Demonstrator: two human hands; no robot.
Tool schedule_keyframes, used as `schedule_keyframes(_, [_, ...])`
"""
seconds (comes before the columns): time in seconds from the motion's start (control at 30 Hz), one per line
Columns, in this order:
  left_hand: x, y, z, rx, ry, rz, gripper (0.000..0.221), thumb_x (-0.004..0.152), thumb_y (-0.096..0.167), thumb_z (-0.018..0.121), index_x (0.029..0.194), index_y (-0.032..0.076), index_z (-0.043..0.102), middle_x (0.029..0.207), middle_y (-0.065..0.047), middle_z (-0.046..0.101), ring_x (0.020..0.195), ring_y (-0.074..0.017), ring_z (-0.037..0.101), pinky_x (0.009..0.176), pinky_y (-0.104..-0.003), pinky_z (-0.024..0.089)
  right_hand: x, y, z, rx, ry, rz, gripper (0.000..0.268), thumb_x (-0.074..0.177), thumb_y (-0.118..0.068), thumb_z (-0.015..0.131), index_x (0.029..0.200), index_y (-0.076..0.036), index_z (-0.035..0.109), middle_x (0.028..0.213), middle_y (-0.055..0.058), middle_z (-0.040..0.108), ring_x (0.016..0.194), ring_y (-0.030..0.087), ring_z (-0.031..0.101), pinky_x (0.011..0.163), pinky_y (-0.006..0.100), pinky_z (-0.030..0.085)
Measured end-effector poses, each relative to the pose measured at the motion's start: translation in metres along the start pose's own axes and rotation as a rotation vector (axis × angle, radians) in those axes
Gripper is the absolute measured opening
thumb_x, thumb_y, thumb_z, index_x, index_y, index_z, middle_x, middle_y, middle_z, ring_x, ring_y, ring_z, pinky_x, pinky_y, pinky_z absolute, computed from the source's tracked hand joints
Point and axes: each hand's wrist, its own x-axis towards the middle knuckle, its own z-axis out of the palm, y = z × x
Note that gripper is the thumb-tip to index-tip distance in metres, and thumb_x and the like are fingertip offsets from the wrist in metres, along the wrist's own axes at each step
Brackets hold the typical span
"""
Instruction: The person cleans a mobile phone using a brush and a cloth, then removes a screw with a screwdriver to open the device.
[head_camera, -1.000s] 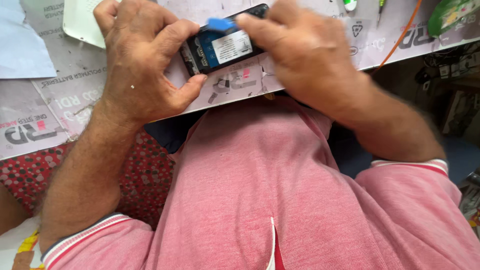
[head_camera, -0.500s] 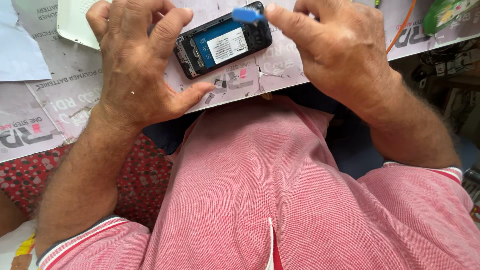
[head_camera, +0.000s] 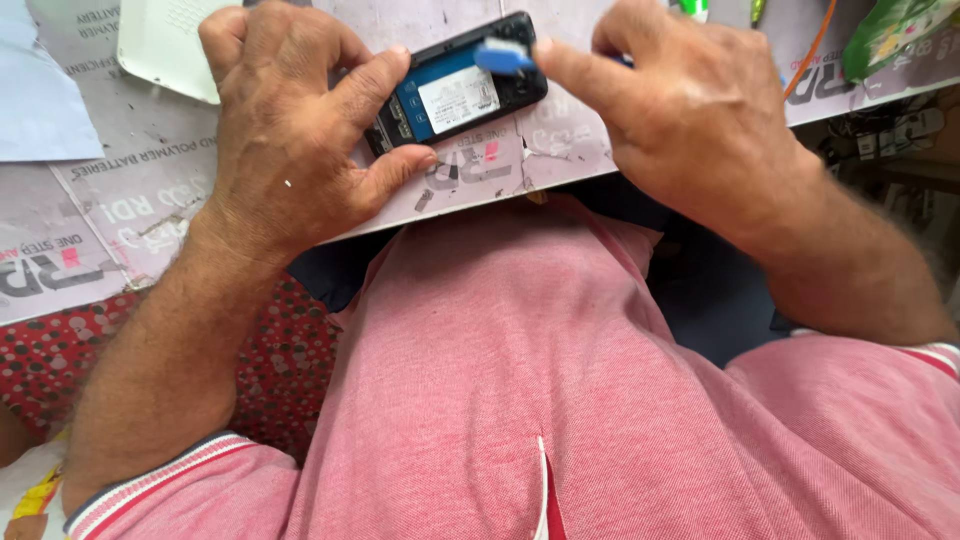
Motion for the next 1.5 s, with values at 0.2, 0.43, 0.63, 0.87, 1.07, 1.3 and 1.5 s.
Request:
schedule_keyframes(0.2, [-0.002, -0.001, 0.0, -0.005, -0.006, 0.004, 0.062, 0.078, 0.042, 0.093, 0.123, 0.004, 0.072, 0.109, -0.009, 0.055, 0.111, -0.0279, 0.049, 0.101, -0.048, 0.03, 0.014, -0.011, -0.007, -0.071, -0.013, -0.027, 0.029, 0.098, -0.004, 0.069, 0.124, -0.013, 0.077, 0.094, 0.006, 0.067, 0.08, 0.023, 0.067, 0.065, 0.038, 0.051])
schedule_keyframes(0.43, [-0.004, -0.007, 0.002, -0.035, 0.046, 0.006, 0.061, 0.078, 0.038, 0.095, 0.12, 0.003, 0.067, 0.108, -0.008, 0.059, 0.106, -0.0267, 0.052, 0.101, -0.047, 0.032, 0.012, 0.0, -0.018, 0.08, 0.029, 0.11, 0.023, 0.106, -0.001, 0.073, 0.128, -0.006, 0.07, 0.105, 0.01, 0.071, 0.089, 0.025, 0.069, 0.074, 0.037, 0.053])
schedule_keyframes(0.63, [-0.014, -0.013, 0.003, -0.142, 0.166, 0.042, 0.066, 0.088, 0.037, 0.086, 0.132, 0.0, 0.053, 0.111, -0.007, 0.063, 0.1, -0.0242, 0.062, 0.098, -0.044, 0.036, -0.006, 0.003, 0.041, 0.538, 0.061, 0.197, 0.035, 0.101, -0.002, 0.079, 0.132, 0.002, 0.065, 0.1, 0.013, 0.066, 0.086, 0.023, 0.067, 0.078, 0.035, 0.054])
schedule_keyframes(0.87, [-0.012, -0.012, -0.002, -0.155, 0.146, 0.016, 0.064, 0.088, 0.042, 0.09, 0.123, 0.001, 0.055, 0.099, -0.005, 0.066, 0.081, -0.0218, 0.063, 0.092, -0.043, 0.037, -0.01, 0.008, 0.052, 0.446, 0.059, 0.086, 0.036, 0.098, -0.013, 0.09, 0.129, -0.007, 0.073, 0.094, 0.009, 0.066, 0.075, 0.02, 0.065, 0.063, 0.032, 0.051])
schedule_keyframes(1.07, [-0.005, -0.013, -0.001, -0.168, 0.13, 0.034, 0.061, 0.087, 0.04, 0.088, 0.121, 0.001, 0.058, 0.101, -0.007, 0.068, 0.086, -0.0245, 0.067, 0.091, -0.045, 0.037, -0.006, 0.01, 0.061, 0.29, 0.207, -0.119, 0.038, 0.091, -0.015, 0.088, 0.125, -0.009, 0.073, 0.091, 0.005, 0.065, 0.072, 0.02, 0.062, 0.06, 0.035, 0.046])
schedule_keyframes(1.3, [0.004, -0.01, -0.006, -0.163, 0.079, -0.016, 0.061, 0.085, 0.046, 0.088, 0.114, 0.0, 0.059, 0.086, -0.007, 0.069, 0.076, -0.0235, 0.066, 0.086, -0.046, 0.037, -0.012, 0.017, 0.067, 0.361, 0.208, -0.142, 0.041, 0.093, -0.02, 0.091, 0.128, -0.006, 0.074, 0.088, 0.003, 0.064, 0.069, 0.017, 0.058, 0.058, 0.034, 0.044])
schedule_keyframes(1.5, [0.006, -0.01, -0.006, -0.171, 0.065, -0.028, 0.06, 0.086, 0.047, 0.086, 0.112, 0.0, 0.059, 0.082, -0.006, 0.069, 0.071, -0.0219, 0.066, 0.085, -0.044, 0.036, -0.012, 0.019, 0.069, 0.421, 0.213, -0.123, 0.042, 0.093, -0.02, 0.091, 0.129, -0.006, 0.074, 0.088, 0.004, 0.064, 0.069, 0.016, 0.058, 0.059, 0.033, 0.044])
